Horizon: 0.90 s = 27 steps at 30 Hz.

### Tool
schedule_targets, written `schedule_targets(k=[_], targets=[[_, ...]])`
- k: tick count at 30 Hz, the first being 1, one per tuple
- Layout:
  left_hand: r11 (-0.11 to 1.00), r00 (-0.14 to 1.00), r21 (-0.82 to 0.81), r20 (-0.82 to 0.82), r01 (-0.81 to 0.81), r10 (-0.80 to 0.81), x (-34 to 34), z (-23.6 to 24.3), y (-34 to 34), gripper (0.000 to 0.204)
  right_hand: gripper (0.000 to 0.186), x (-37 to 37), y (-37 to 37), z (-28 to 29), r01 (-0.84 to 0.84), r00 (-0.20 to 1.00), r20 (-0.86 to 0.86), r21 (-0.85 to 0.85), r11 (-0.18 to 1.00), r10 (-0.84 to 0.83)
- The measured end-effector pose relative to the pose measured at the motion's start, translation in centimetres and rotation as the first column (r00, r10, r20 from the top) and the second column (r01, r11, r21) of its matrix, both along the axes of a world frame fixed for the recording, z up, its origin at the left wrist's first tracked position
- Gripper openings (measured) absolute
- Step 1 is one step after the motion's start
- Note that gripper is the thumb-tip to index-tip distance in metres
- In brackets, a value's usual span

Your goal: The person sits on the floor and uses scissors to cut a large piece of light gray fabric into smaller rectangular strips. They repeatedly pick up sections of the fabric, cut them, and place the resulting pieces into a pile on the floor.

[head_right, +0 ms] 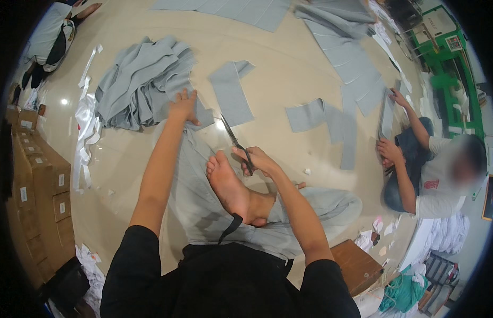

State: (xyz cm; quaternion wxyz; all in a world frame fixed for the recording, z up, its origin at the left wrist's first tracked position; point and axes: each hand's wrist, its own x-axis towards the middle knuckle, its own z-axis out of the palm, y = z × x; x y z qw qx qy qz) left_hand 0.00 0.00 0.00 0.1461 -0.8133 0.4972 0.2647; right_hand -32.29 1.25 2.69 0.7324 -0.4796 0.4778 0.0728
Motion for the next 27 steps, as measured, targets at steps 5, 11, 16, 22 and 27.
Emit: schedule_targets(k=[5, 11, 16, 22, 27], targets=[[0.997, 0.999, -0.07, -0.018, -0.031, 0.029, -0.5, -0.7, -0.7, 0.143, 0.052, 1.3, 0.0, -1.3, -0.018, 0.999, -0.05, -0.158, 0.987, 0.01], [0.939, 0.984, -0.343, 0.172, 0.009, 0.053, 1.6, -8.0, 1.4, 0.098, 0.046, 0.6, 0.9, 0.2, -0.245, 0.967, -0.062, -0.465, 0.85, 0.245], [0.952, 0.959, -0.203, 0.119, -0.228, 0.255, 1.4, -9.9, 2.8, 0.069, 0.046, -7.5, 0.7, -3.2, -0.433, 0.882, -0.237, -0.751, 0.499, 0.408], [0.97, 1.0, -0.242, -0.02, -0.019, 0.015, -3.7, -5.4, -1.7, 0.047, 0.05, -17.3, -4.2, -0.8, -0.622, 0.781, -0.575, -0.753, 0.216, 0.244], [0.985, 0.999, -0.168, -0.007, -0.05, 0.05, -1.6, -6.3, -0.6, 0.035, 0.058, -21.2, -7.5, -8.0, -0.505, 0.813, -0.461, -0.863, 0.035, 0.356]])
